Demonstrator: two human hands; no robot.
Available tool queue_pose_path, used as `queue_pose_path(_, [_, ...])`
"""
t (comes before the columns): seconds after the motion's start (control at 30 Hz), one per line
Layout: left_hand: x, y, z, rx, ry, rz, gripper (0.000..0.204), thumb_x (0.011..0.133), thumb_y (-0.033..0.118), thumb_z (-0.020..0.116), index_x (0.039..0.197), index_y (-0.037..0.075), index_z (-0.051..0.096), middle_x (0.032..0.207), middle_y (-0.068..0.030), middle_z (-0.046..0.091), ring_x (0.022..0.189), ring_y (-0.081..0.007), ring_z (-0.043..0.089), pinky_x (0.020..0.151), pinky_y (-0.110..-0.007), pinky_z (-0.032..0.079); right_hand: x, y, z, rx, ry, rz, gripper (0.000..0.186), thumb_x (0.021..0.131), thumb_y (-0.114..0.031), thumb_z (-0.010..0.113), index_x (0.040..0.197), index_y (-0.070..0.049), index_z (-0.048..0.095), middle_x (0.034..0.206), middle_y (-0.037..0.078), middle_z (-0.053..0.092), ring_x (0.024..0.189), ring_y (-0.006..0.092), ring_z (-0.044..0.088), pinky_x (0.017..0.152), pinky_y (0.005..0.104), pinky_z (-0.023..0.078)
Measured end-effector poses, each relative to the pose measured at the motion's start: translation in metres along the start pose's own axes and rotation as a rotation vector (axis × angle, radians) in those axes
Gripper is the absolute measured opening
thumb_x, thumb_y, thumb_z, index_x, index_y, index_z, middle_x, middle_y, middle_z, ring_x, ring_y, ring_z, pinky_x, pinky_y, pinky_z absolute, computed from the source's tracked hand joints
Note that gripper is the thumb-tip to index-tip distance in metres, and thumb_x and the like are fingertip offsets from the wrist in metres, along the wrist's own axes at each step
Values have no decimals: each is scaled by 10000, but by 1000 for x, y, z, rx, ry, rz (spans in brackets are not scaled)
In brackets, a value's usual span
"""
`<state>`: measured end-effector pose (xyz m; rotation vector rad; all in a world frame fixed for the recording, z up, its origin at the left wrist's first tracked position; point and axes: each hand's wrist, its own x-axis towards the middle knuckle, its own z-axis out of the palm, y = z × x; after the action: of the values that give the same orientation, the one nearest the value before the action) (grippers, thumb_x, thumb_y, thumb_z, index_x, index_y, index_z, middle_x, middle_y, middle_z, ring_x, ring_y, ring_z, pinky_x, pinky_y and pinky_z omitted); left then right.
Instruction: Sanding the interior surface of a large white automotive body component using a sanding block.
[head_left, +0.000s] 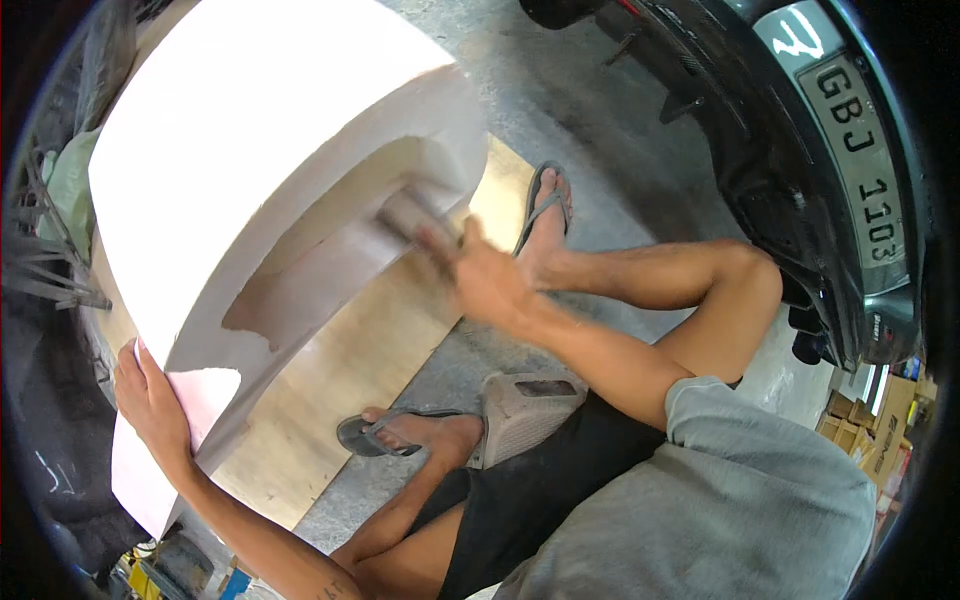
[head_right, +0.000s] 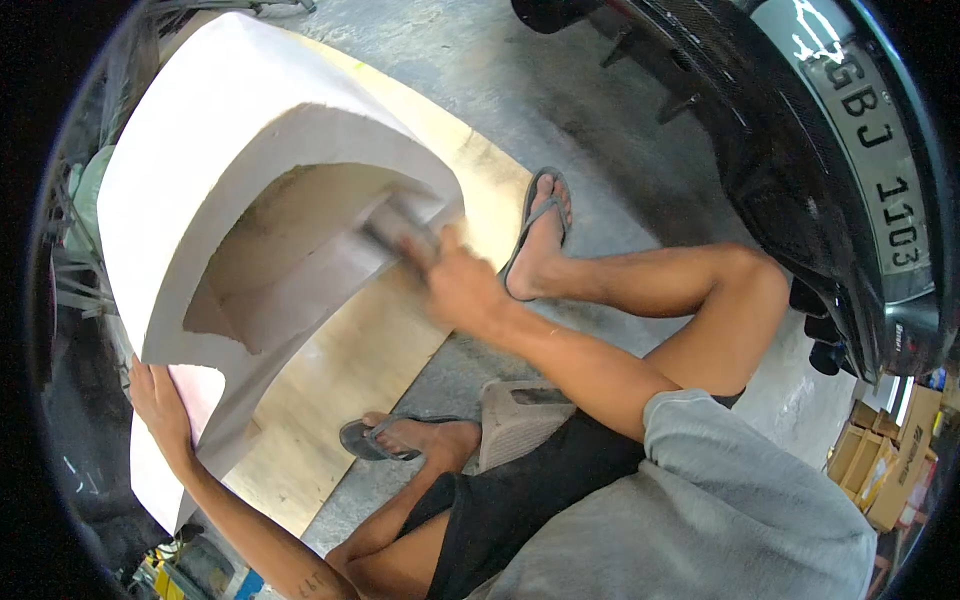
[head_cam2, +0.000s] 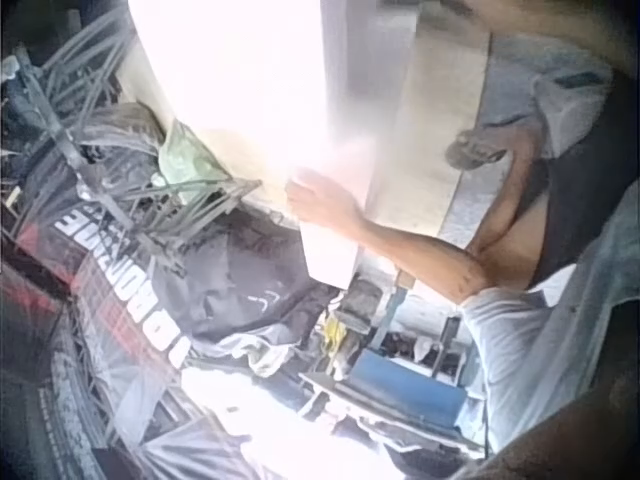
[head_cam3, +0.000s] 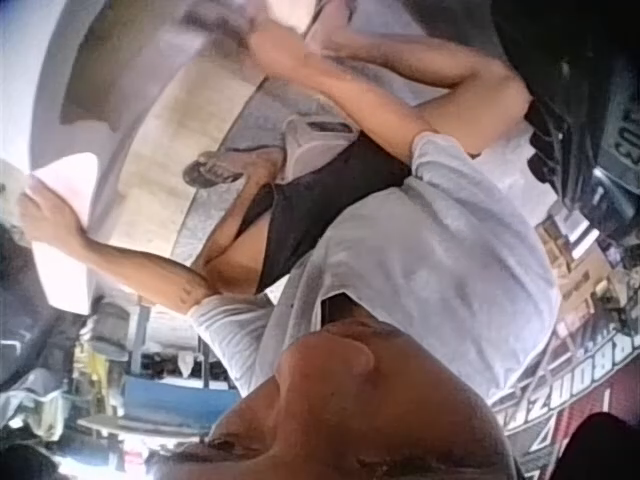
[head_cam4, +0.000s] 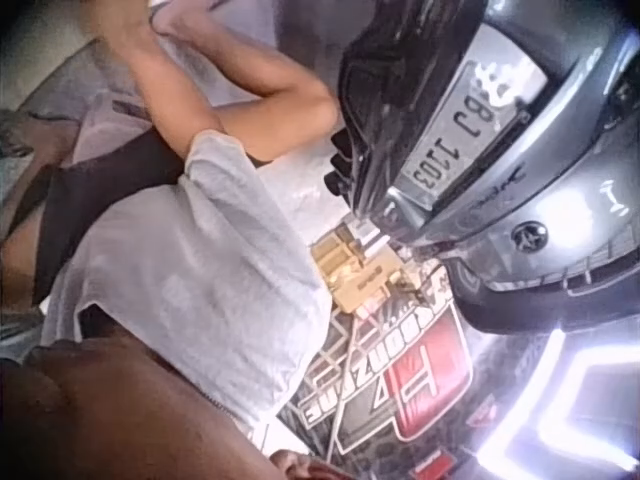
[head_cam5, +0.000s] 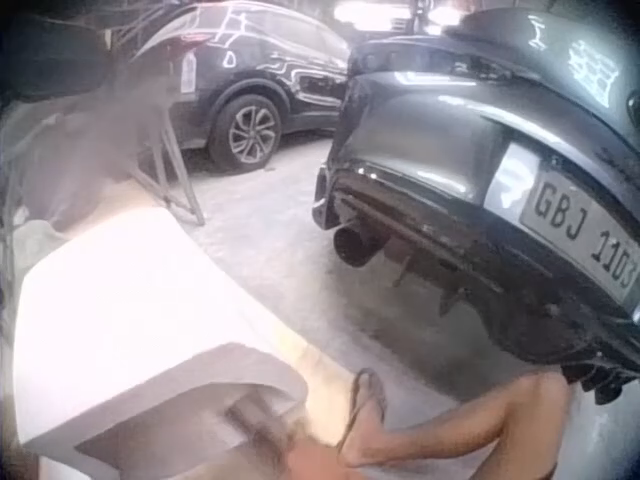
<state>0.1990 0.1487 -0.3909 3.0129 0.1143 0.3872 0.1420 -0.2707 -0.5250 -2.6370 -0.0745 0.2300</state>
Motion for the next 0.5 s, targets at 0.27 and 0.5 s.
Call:
queue_pose_path(0.27, [5, 0, -8, -1, -27, -6, 418, 1038, 309, 444, 1252, -11, 608, 1132, -247, 636, 1084, -430, 582, 951, -487, 425, -1, -12, -7, 54, -78, -44, 635, 935, -211, 615, 1543, -200, 432, 1048, 273, 482, 785, 430, 667, 687, 490, 577])
queue_pose_path(0.5, [0, 4, -10, -18, -19, 34, 453, 945, 305, 515, 1244, -23, 604, 1132, -247, 632, 1095, -441, 571, 962, -488, 415, -3, -18, 11, 138, -11, -79, 550, 979, -262, 578, 1513, -168, 489, 1079, 263, 490, 739, 437, 672, 712, 490, 584])
